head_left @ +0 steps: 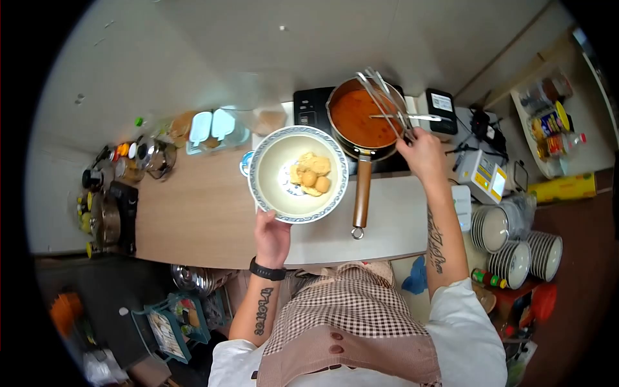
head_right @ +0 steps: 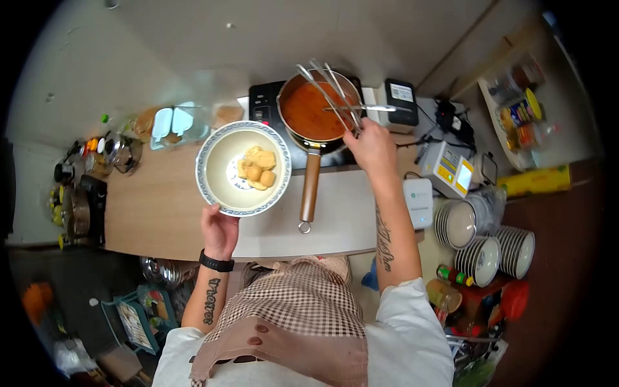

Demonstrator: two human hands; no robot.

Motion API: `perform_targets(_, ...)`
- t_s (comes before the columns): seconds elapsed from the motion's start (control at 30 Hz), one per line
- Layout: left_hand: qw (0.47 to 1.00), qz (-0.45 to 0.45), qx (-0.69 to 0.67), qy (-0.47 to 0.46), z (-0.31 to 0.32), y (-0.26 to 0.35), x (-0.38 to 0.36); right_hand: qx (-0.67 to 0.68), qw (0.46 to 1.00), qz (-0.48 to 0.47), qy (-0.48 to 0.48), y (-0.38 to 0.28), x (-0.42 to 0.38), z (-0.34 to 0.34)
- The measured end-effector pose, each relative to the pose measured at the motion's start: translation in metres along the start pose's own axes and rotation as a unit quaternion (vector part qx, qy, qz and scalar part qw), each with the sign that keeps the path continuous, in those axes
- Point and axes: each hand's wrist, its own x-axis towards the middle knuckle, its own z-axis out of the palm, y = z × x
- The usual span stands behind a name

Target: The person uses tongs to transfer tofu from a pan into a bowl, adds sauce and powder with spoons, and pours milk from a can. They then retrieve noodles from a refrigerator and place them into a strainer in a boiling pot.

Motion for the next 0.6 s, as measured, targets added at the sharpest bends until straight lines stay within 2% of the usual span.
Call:
perform_targets(0.1,1.000,-0.009,-0.006,-0.011,-0.004,0.000,-0.002,0.038,0.991,-0.021,0.123,0.064,-0.043,-0.034)
perform_targets(0.13,1.000,-0.004,-0.012,-0.006,-0.004,0.000,-0.003,0.021,0.993,0.047,0.111,0.088,-0.060,-0.047)
perform_targets(0.17,1.000,-0.003,-0.020,-0.002,-0.002,-0.001,-0.003,-0.005,0.988,0.065,0.137,0.110,-0.080,-0.055)
perform_targets(0.2,1.000,-0.006,-0.025,-0.007,-0.002,-0.001,-0.003,0.003,0.985,0.125,0.120,0.123,-0.097,-0.063)
perform_targets(0.3,1.000,-0.010,-0.017,-0.006,-0.003,-0.002,-0.001,-0.051,0.971,0.216,0.090,0.181,-0.147,-0.052)
perform_targets(0.4,1.000,-0.016,-0.013,-0.021,0.002,-0.003,0.006,-0.103,0.966,0.219,0.091,0.203,-0.172,-0.026)
perform_targets(0.6,0.998,-0.035,-0.019,-0.047,0.021,-0.004,0.018,-0.098,0.964,0.237,0.074,0.218,-0.179,-0.017)
